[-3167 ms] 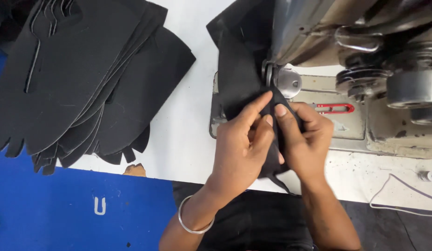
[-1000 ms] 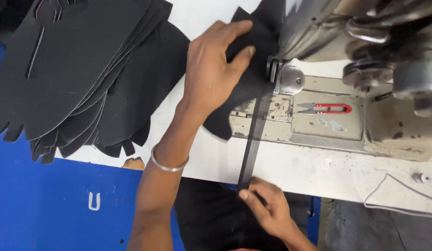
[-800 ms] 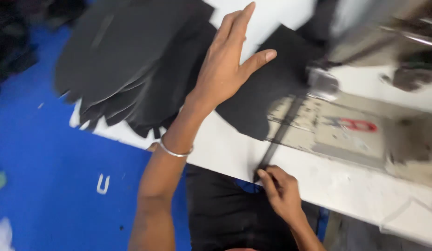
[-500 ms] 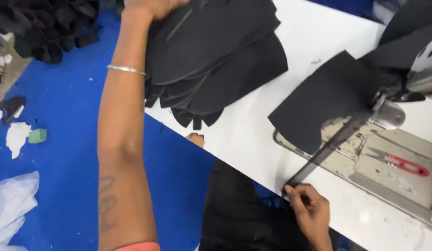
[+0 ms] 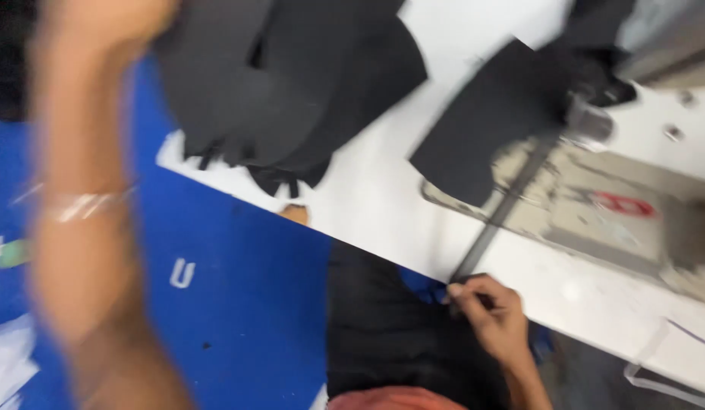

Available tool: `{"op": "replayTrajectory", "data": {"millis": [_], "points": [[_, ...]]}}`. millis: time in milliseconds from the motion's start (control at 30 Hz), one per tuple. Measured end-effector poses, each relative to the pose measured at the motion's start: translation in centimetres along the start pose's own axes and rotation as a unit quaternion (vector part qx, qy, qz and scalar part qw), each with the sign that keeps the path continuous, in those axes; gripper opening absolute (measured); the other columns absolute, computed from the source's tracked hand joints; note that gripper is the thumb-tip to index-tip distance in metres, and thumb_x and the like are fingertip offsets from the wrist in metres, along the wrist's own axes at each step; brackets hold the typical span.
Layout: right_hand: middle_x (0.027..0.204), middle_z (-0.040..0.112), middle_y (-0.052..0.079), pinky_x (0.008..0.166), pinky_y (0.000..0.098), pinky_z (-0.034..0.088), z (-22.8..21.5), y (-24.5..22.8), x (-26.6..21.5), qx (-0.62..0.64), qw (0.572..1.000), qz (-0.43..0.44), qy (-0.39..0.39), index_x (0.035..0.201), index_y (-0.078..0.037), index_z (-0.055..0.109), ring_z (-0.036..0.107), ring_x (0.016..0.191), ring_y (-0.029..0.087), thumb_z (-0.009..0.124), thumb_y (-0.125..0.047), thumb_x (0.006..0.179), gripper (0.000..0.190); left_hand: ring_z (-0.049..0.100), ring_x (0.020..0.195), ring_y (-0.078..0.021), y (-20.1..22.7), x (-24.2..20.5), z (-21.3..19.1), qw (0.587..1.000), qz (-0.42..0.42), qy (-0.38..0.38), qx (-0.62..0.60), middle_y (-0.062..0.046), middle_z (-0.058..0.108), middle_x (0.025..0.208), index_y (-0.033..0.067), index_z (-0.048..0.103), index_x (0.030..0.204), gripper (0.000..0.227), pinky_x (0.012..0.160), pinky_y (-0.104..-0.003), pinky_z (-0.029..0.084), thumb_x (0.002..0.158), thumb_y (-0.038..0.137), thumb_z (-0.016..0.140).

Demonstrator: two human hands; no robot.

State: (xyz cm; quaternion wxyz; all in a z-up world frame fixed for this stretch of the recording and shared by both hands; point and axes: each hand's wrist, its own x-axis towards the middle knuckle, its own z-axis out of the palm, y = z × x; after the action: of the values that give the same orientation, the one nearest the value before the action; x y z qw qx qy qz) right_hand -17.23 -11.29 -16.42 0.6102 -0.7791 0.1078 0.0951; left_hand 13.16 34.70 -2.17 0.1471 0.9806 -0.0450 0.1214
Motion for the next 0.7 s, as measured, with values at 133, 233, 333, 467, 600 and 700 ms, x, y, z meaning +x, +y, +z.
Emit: {"op": "replayTrajectory", "data": {"millis": [133,233,333,467,600,700], "points": [[0.067,0.075,0.003,0.056,0.0258,0.051,-2.2,-1.1,-4.2,0.044,0.992,-0.065,-0.096,0.074,-0.002,0.073,0.067,0.060,0.010,0.075,-0.006,0.087,0.013,0.072,0.101,-0.0394,16.0,-15.1,-7.3,0.983,0.101,-0.067,-0.137,-0.025,0.072,0.113,0.0056,0.068,0.132,0.050,0.084,-0.044,0.059,0.083,0.017,0.067],[0.067,0.078,0.005,0.053,0.0276,0.054,-3.2,-2.6,-6.4,0.101,0.975,-0.123,-0.155,0.075,-0.002,0.073,0.073,0.059,0.013,0.077,-0.003,0.084,0.010,0.074,0.100,-0.0365,23.4,-19.2,-10.7,0.958,0.166,-0.100,-0.210,-0.023,0.072,0.113,0.0062,0.066,0.137,0.053,0.083,-0.040,0.060,0.084,0.000,0.060],[0.068,0.078,0.007,0.051,0.0291,0.054,-3.8,-4.9,-7.5,0.157,0.955,-0.164,-0.192,0.078,0.000,0.073,0.076,0.058,0.016,0.078,0.000,0.084,0.008,0.076,0.100,-0.0317,26.5,-19.4,-4.2,0.937,0.135,-0.114,-0.303,-0.021,0.074,0.112,0.0068,0.066,0.135,0.046,0.083,-0.036,0.061,0.090,0.000,0.066],[0.063,0.076,0.007,0.044,0.0286,0.045,-4.5,-4.2,-8.4,0.136,0.955,-0.175,-0.198,0.076,0.000,0.072,0.070,0.048,0.015,0.079,0.000,0.085,0.010,0.077,0.106,-0.0215,29.9,-17.6,4.1,0.868,0.036,-0.042,-0.494,-0.016,0.076,0.118,0.0023,0.065,0.131,0.047,0.091,-0.031,0.060,0.089,0.011,0.084],[0.057,0.073,0.005,0.041,0.0275,0.041,-4.0,-2.1,-8.7,0.104,0.966,-0.154,-0.179,0.071,-0.002,0.070,0.067,0.042,0.014,0.084,-0.001,0.084,0.019,0.073,0.113,-0.0182,32.1,-14.8,7.7,0.840,0.009,0.027,-0.542,-0.014,0.074,0.125,0.0014,0.064,0.135,0.046,0.099,-0.030,0.059,0.093,0.008,0.081],[0.067,0.075,0.007,0.048,0.0275,0.050,-3.6,-3.4,-6.9,0.121,0.957,-0.208,-0.161,0.077,-0.003,0.069,0.074,0.053,0.016,0.084,-0.005,0.088,0.019,0.072,0.116,-0.0176,32.0,-12.7,8.9,0.827,-0.001,0.035,-0.562,-0.012,0.074,0.127,0.0015,0.065,0.135,0.045,0.103,-0.030,0.059,0.094,0.007,0.080]]}}
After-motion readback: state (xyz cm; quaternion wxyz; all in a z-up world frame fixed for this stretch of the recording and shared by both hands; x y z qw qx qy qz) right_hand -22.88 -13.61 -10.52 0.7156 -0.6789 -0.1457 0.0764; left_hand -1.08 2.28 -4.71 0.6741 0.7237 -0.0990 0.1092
